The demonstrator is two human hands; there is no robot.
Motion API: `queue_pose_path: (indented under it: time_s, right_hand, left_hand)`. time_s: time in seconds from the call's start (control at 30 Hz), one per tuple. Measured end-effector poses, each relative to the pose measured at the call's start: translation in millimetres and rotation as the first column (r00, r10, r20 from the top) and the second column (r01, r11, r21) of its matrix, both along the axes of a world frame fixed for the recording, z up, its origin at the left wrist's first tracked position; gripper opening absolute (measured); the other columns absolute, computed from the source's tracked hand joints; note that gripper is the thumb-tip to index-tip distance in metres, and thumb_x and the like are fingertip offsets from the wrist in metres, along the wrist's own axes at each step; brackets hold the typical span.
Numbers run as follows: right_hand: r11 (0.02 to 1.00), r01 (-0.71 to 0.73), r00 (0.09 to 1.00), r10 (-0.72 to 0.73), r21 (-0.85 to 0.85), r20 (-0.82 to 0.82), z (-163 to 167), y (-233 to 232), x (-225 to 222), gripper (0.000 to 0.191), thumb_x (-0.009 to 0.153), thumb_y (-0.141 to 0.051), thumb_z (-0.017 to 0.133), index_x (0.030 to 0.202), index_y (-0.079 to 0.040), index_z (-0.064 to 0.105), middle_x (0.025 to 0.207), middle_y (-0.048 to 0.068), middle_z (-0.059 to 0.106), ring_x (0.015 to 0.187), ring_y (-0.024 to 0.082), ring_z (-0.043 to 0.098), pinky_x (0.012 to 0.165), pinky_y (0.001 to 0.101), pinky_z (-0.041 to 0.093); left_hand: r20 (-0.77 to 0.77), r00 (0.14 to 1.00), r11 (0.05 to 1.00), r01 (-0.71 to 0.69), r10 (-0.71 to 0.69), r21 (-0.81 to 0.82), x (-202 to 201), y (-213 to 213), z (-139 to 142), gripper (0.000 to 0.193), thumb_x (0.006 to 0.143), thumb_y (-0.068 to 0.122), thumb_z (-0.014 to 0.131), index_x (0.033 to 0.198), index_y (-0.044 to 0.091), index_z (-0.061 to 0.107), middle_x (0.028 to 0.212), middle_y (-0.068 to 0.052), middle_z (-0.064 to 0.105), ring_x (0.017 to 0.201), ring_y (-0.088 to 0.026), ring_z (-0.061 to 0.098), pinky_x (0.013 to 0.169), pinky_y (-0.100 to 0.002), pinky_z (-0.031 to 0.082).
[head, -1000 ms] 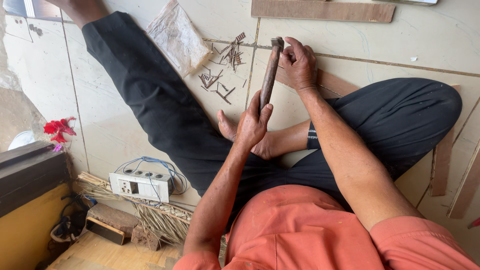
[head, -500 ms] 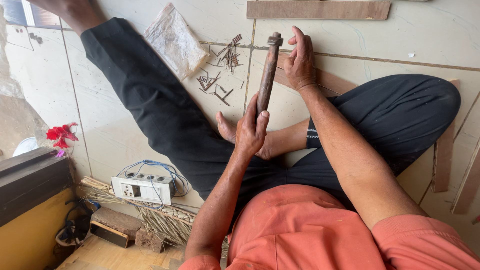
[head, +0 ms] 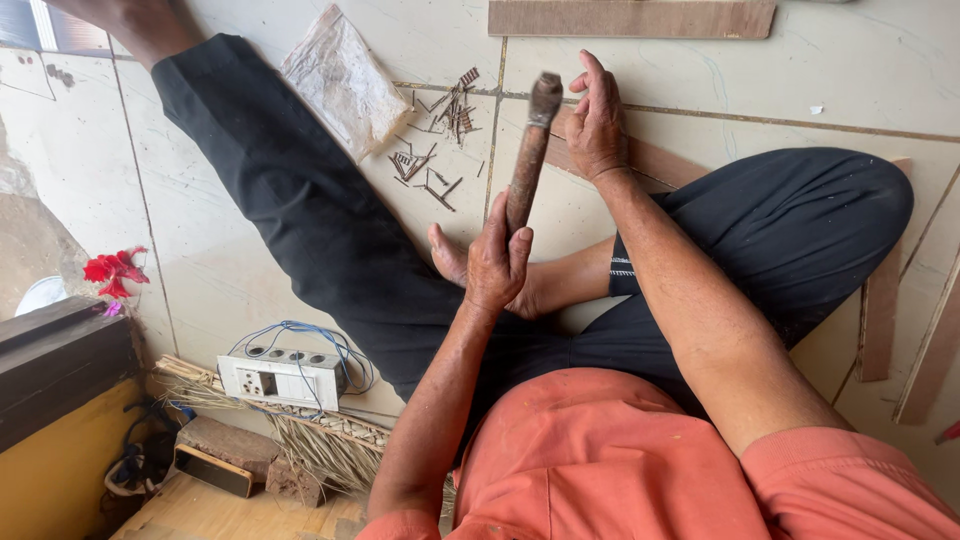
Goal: The person sits on the floor and uses a hammer to drive nails into small wooden planks. They repeatedly pick up nails, position them on the wood, and strike them with the hammer.
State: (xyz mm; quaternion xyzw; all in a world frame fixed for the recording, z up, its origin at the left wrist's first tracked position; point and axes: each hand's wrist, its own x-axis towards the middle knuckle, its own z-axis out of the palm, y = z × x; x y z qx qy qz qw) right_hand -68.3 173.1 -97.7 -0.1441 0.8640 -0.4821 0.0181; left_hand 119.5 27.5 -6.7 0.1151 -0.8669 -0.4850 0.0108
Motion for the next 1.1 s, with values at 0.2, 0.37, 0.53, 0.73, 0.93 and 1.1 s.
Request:
queue_pose_path:
  time_s: [0.2,0.37,0.53,0.73,0.93,1.1]
  right_hand:
    - [1.000,-0.013,0.997,0.014,0.014,-0.075,-0.5,1.4,1.8,0.073,0.093,0.010,0.049,0.162,-0.012,0.034,0.117,0.005,0.056,0.086,0.016,0.051,0.086,0.0336,0.053]
    - [0.995,-0.079,0.987,0.086,0.053,-0.138,21.2,-2.9,4.2,0.053,0.092,0.003,0.061,0.144,-0.007,0.052,0.122,0.009,0.058,0.096,0.021,0.057,0.088,0.0353,0.053]
    - [0.906,-0.201,0.861,0.345,0.373,-0.374,29.9,-47.1,20.7,0.021,0.091,-0.014,0.080,0.110,-0.012,0.072,0.106,0.002,0.064,0.100,0.023,0.059,0.091,0.0415,0.049]
    - [0.790,-0.262,0.837,0.472,0.554,-0.277,10.5,-118.4,11.1,0.006,0.087,-0.015,0.080,0.089,-0.012,0.076,0.091,0.004,0.069,0.090,0.022,0.061,0.083,0.0431,0.050]
    - [0.571,-0.296,0.828,0.553,0.765,-0.093,4.5,-139.2,0.6,0.015,0.095,-0.006,0.070,0.080,-0.007,0.071,0.078,0.010,0.068,0.071,0.019,0.062,0.067,0.0422,0.055]
    - [0.558,-0.322,0.794,0.600,0.765,-0.103,13.7,-136.9,0.5,0.005,0.087,-0.006,0.065,0.082,-0.004,0.067,0.076,0.011,0.066,0.070,0.021,0.063,0.063,0.0405,0.056]
  left_hand:
    - [0.155,0.985,0.996,-0.082,0.076,0.031,-8.4,-4.4,4.0,0.057,0.108,0.036,0.050,0.156,0.007,0.041,0.107,-0.025,0.074,0.093,-0.039,0.074,0.087,-0.046,0.055]
    - [-0.171,0.981,0.943,-0.143,0.095,-0.299,29.1,-24.2,20.2,0.047,0.111,0.030,0.051,0.153,0.009,0.046,0.073,-0.005,0.072,0.090,-0.038,0.067,0.097,-0.051,0.044]
    - [0.042,0.927,0.926,-0.374,0.372,0.044,72.3,-43.0,19.5,0.055,0.112,0.035,0.050,0.159,0.008,0.036,0.092,-0.014,0.064,0.077,-0.021,0.062,0.069,-0.030,0.052]
    - [0.260,0.832,0.779,-0.552,0.490,0.298,76.8,-52.2,9.9,0.058,0.106,0.033,0.055,0.156,0.007,0.042,0.071,-0.001,0.064,0.057,-0.008,0.059,0.051,-0.026,0.049]
    - [0.276,0.844,0.770,-0.534,0.460,0.349,74.8,-60.2,12.3,0.059,0.106,0.031,0.055,0.159,0.009,0.040,0.069,-0.001,0.060,0.056,-0.008,0.056,0.051,-0.026,0.048]
    - [0.264,0.860,0.783,-0.508,0.437,0.359,77.0,-61.6,12.6,0.061,0.105,0.029,0.056,0.160,0.009,0.037,0.065,-0.002,0.060,0.054,-0.009,0.058,0.050,-0.027,0.049]
